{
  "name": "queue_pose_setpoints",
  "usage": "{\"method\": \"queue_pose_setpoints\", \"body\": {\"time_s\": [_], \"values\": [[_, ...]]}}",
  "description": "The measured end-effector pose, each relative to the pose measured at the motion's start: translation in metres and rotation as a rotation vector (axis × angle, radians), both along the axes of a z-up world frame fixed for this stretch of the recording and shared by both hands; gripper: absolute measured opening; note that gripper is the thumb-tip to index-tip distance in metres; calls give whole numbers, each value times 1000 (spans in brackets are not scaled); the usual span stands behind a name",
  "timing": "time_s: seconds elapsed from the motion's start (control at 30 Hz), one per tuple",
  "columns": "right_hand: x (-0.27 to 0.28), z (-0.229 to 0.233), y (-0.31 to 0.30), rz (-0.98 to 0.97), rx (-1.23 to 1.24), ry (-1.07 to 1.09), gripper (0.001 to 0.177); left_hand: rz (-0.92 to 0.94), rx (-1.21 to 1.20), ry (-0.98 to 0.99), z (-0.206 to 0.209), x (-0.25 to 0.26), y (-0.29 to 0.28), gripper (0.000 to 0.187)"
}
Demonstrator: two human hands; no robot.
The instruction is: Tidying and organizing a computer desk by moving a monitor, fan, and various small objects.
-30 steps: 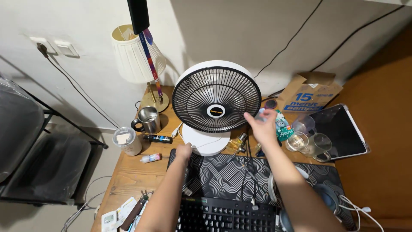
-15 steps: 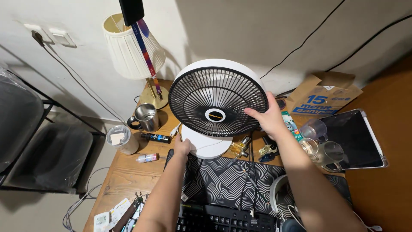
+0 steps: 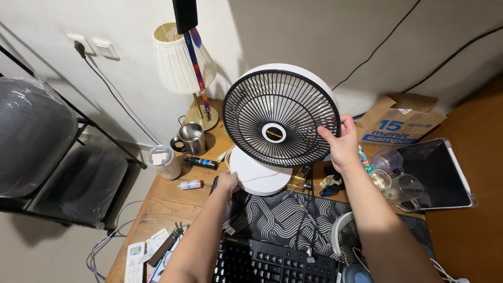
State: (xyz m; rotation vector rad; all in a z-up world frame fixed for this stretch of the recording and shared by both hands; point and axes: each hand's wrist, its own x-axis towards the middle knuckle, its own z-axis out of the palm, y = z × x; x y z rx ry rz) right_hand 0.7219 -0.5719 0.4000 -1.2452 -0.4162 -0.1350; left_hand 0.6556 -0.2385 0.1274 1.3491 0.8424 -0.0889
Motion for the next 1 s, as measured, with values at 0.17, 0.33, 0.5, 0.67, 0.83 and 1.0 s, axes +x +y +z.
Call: {"method": "queue_pose_setpoints", "body": {"time_s": [0.17,0.33,0.5,0.67,0.83,1.0], "values": [[-12,36,-6,43,52,-3,34,-43,-14,-140,24,-1,1,30],[-19,71,-9,1,84,-130,31,-21,-29,-248,135,-26,-6,57],[-51,113,1,83,154,-255,30,-33,-33,-346,197,-57,14,71],[-78,147,28,182,236,-381,30,-98,30,-399,236,-92,49,74],[-122,193,73,329,315,-422,33,-73,57,-477,272,-139,101,77],[-182,231,145,505,363,-484,36,55,175,-472,328,-245,156,76]]}}
